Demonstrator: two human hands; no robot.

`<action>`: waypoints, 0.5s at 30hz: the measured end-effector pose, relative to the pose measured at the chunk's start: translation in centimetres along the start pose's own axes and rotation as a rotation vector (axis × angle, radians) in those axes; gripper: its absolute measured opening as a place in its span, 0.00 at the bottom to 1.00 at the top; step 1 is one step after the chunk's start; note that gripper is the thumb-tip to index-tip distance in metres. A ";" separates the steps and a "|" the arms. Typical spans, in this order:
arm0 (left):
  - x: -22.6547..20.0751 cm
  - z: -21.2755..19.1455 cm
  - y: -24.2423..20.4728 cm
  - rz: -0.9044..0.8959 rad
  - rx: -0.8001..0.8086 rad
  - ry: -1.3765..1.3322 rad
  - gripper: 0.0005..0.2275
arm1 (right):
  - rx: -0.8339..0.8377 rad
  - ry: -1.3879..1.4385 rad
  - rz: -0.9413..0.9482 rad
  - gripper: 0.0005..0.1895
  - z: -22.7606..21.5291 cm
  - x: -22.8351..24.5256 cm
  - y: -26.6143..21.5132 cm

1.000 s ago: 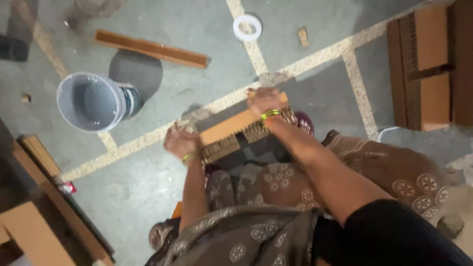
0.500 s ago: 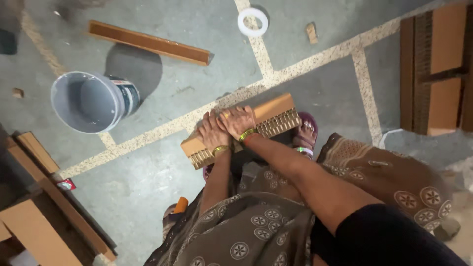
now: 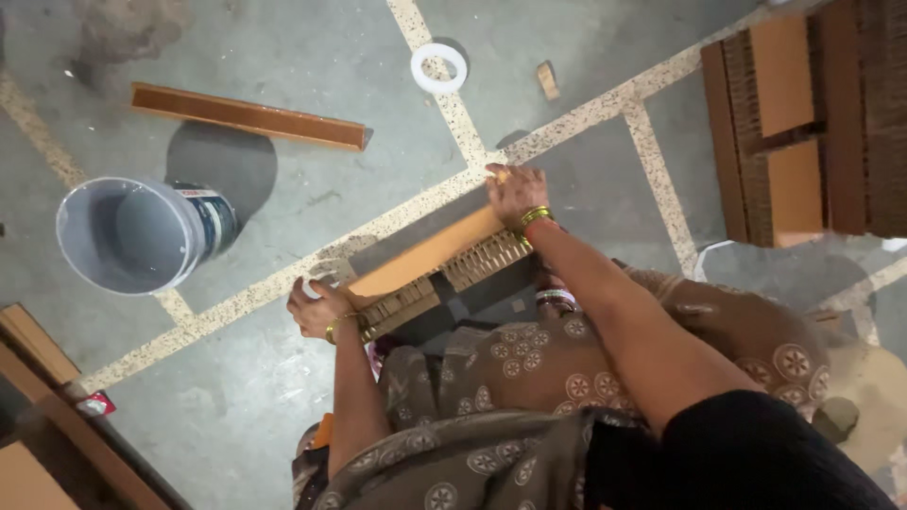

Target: The person applies a liquid adhesive from a bucket onto a flat piece of cardboard using a sponge. They then fold the cardboard and press it onto a stack of corrugated cardboard pieces to assemble a box structure.

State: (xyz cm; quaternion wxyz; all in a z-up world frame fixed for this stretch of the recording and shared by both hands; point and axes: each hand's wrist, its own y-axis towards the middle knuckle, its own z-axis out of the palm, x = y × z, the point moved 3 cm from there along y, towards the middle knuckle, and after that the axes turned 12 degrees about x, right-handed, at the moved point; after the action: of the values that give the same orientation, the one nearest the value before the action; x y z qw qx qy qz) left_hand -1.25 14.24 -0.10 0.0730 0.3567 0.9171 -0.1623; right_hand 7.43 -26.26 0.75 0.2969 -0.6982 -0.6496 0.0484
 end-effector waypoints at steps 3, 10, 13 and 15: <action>-0.2 -0.7 -0.2 -0.050 0.054 -0.035 0.13 | 0.084 0.035 -0.013 0.20 1.3 -0.8 0.6; 0.5 -0.1 -0.4 -0.134 0.191 -0.106 0.13 | 0.086 0.006 0.010 0.21 2.5 -1.0 0.9; 0.2 0.1 -0.1 -0.018 0.095 0.133 0.14 | 0.157 -0.121 0.034 0.24 2.1 -1.1 0.6; -0.5 -0.5 -0.5 0.210 0.032 0.230 0.14 | 0.289 -0.218 0.084 0.25 1.9 -0.5 0.9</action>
State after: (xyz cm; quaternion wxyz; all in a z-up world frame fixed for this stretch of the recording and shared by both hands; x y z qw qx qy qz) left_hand -1.20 13.72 0.63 -0.0214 0.4680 0.8744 -0.1264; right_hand 7.27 -26.05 -1.42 0.3198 -0.6653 -0.6346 0.2290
